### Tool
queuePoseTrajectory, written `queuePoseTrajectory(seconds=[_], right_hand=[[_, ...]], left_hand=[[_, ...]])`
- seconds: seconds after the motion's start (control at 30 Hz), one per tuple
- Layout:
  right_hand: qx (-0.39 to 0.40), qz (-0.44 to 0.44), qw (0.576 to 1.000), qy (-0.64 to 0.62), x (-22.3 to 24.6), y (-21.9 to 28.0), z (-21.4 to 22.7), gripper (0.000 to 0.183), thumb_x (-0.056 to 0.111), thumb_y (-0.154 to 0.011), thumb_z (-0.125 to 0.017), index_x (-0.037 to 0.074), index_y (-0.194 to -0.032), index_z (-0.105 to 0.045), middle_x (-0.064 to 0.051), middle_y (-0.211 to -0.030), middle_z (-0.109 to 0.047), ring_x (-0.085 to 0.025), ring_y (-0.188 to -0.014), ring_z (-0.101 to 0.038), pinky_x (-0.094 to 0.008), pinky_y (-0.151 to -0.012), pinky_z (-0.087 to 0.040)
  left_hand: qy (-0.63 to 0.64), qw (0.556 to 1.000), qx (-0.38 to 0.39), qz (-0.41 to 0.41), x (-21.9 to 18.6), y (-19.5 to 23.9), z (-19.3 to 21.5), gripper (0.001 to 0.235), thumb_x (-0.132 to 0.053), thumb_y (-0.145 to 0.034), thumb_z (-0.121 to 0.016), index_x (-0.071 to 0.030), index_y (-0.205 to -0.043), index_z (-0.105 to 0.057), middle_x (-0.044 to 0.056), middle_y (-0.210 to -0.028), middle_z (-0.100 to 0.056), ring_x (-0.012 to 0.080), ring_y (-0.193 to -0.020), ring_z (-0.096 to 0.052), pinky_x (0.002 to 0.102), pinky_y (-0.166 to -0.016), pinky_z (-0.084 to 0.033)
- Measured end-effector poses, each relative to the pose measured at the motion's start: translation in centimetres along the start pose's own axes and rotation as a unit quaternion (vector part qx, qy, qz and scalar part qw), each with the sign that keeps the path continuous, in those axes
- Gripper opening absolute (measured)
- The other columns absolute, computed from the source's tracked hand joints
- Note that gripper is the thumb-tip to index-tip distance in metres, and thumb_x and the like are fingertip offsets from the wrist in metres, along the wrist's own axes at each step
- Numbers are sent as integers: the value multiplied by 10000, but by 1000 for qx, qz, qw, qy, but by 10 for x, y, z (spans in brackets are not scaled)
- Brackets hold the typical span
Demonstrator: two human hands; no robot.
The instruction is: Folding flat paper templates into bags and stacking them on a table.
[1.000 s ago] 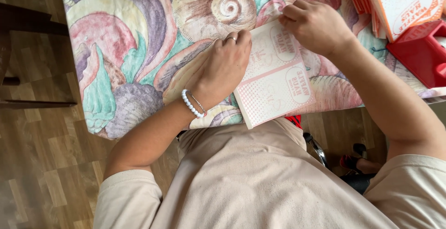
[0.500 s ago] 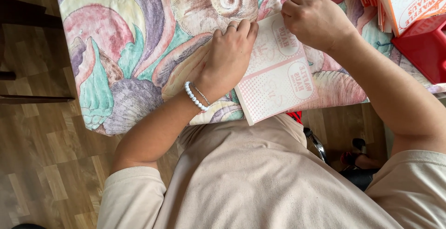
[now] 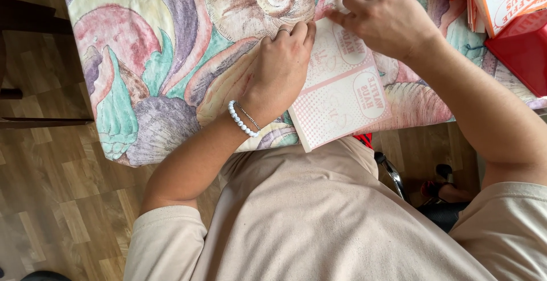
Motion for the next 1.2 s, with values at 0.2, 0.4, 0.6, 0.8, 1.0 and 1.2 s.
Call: queuePoseTrajectory(seconds=[0.2,0.4,0.6,0.8,1.0,1.2], right_hand=[[-62,-56,996,-9,-28,40,-21,161,417,-1192,-659,378,-1154,-811,52,-1291,-633,-146,-1032,-657,-300,-712,-473],[-77,-128,987,-59,-23,47,-10,476,159,-881,-716,386,-1284,-829,32,-1186,-571,-168,-1022,-623,-271,-690,-575],[-138,-272,844,-442,-10,61,20,319,-22,-1090,-743,-129,-1390,-723,-213,-1165,-585,-298,-900,-605,-369,-638,-562],[-97,-323,755,-562,13,59,27,358,109,-1072,-726,-87,-1366,-672,-177,-1214,-601,-226,-904,-637,-332,-767,-576],[-75,-381,741,-548,29,57,10,287,220,-1008,-808,21,-1210,-762,-66,-1040,-521,-176,-790,-500,-301,-725,-469],[-49,-448,728,-517,35,48,17,279,241,-932,-861,77,-1145,-785,-23,-1020,-517,-174,-792,-531,-316,-715,-453]], left_hand=[[8,1000,14,-5,2,1,3,525,-177,-920,-617,-166,-1441,-545,-34,-1060,-563,114,-796,-576,274,-601,-481],[187,982,-5,-4,17,-16,-7,301,34,-937,-570,-103,-1171,-700,107,-967,-592,242,-811,-583,354,-644,-515],[293,956,5,18,21,-33,-34,664,200,-771,-563,-12,-1393,-470,168,-1148,-558,297,-986,-563,382,-766,-535],[394,915,87,28,27,-43,-49,357,46,-873,-647,-102,-1187,-566,60,-1091,-661,264,-1024,-624,442,-926,-485],[363,926,95,35,22,-41,-48,270,101,-876,-491,-98,-1035,-583,113,-1110,-550,305,-1066,-514,456,-919,-468],[346,917,-157,118,43,-8,8,587,-83,-856,-832,-117,-1367,-546,36,-1095,-615,196,-1022,-592,332,-899,-478]])
Point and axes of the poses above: each hand's wrist, its own y-axis away from the middle knuckle, its own z-axis out of the back of the hand, x = y × z, the point moved 3 cm from there along -y, towards the middle knuckle
